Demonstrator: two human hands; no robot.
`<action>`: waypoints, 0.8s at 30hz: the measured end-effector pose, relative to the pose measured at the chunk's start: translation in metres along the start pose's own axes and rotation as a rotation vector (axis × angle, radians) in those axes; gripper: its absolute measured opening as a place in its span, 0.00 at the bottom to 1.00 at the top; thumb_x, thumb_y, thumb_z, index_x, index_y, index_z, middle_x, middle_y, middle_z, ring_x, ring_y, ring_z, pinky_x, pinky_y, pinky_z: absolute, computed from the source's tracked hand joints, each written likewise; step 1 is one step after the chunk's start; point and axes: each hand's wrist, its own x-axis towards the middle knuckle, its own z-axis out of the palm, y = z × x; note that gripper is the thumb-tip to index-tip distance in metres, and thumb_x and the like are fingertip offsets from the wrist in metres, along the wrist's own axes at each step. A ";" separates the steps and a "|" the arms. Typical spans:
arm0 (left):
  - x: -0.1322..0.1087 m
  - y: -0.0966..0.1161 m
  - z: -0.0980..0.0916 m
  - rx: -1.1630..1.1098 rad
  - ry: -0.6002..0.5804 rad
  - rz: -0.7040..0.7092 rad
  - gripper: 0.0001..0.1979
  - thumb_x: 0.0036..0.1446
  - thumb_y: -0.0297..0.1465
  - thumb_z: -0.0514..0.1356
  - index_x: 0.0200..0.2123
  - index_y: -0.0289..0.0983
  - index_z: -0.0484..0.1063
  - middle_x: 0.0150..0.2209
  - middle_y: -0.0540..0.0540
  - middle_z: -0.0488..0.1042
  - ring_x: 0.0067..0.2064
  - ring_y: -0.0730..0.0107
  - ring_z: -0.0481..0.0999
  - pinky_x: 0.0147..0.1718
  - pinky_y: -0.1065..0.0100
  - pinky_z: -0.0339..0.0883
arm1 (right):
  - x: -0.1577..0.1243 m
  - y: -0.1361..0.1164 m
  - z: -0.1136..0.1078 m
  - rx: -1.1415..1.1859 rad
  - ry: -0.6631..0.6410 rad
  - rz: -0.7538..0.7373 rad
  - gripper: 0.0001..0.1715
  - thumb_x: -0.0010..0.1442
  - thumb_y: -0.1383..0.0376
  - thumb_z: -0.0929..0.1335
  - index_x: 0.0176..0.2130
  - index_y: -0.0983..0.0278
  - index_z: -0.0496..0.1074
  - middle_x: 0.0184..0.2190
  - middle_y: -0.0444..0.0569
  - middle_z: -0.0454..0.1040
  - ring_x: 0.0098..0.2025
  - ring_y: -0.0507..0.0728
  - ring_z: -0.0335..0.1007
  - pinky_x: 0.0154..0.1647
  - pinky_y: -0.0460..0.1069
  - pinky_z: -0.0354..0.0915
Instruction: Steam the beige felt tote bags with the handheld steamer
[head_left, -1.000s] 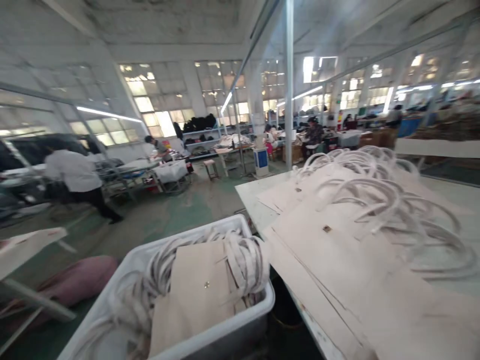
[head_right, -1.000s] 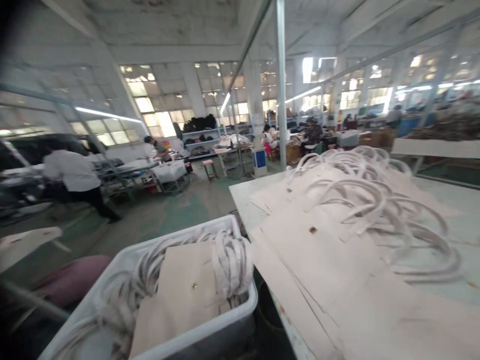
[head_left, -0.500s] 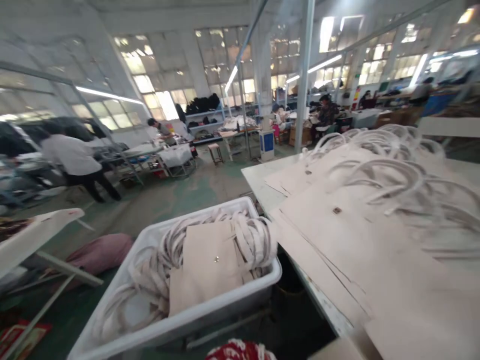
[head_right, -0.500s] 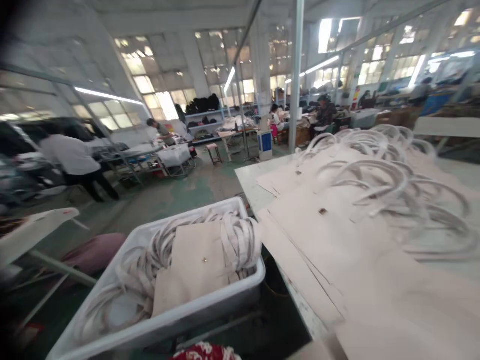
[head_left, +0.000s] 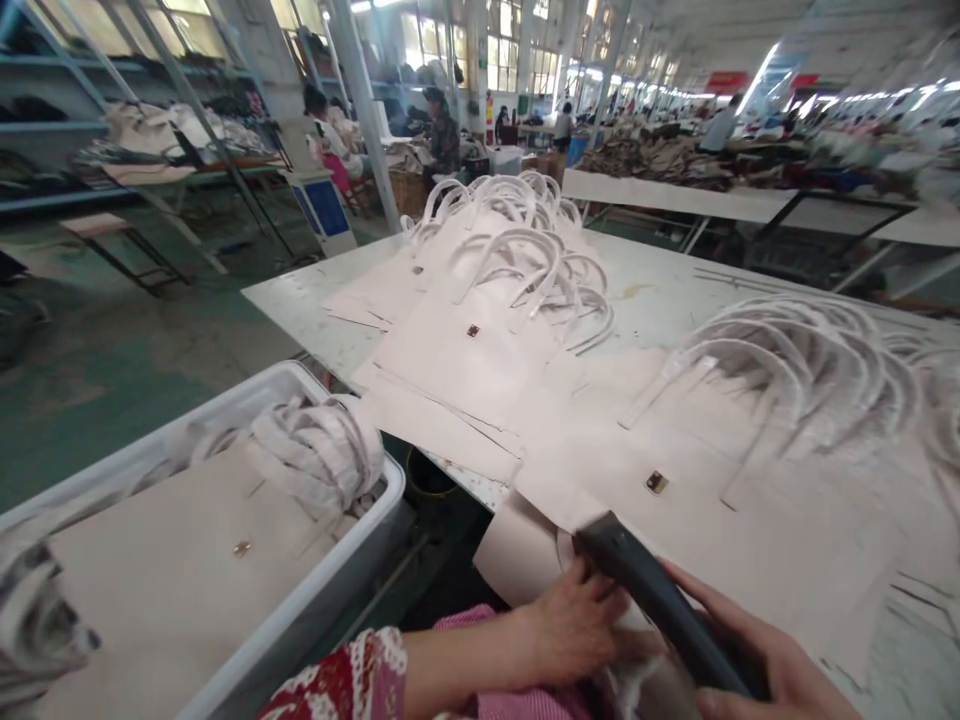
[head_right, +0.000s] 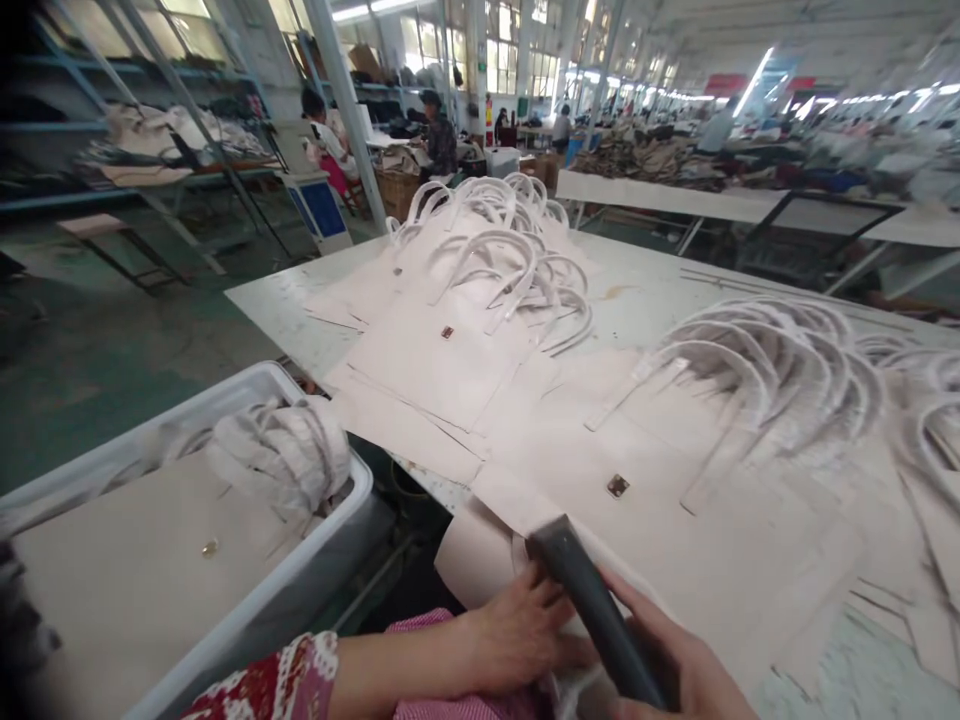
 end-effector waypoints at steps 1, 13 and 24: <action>0.000 0.001 0.004 -0.004 -0.004 0.004 0.16 0.61 0.36 0.48 0.52 0.52 0.59 0.51 0.47 0.61 0.55 0.60 0.54 0.53 0.53 0.46 | 0.006 -0.008 0.004 -0.003 -0.049 0.024 0.42 0.42 0.65 0.68 0.57 0.58 0.58 0.36 0.47 0.74 0.26 0.58 0.69 0.21 0.47 0.63; 0.008 0.008 0.002 0.024 -0.079 -0.039 0.23 0.59 0.35 0.50 0.57 0.40 0.53 0.56 0.43 0.56 0.57 0.58 0.51 0.55 0.51 0.44 | 0.064 -0.055 -0.002 0.064 -0.070 -0.058 0.40 0.45 0.72 0.67 0.57 0.60 0.54 0.27 0.42 0.70 0.19 0.50 0.65 0.18 0.44 0.60; 0.025 0.027 0.049 0.056 -0.142 -0.060 0.18 0.60 0.33 0.47 0.54 0.40 0.57 0.55 0.42 0.58 0.56 0.51 0.51 0.50 0.40 0.46 | 0.061 -0.032 -0.016 0.115 -0.173 0.041 0.39 0.42 0.72 0.67 0.55 0.62 0.60 0.23 0.40 0.71 0.18 0.50 0.65 0.17 0.43 0.61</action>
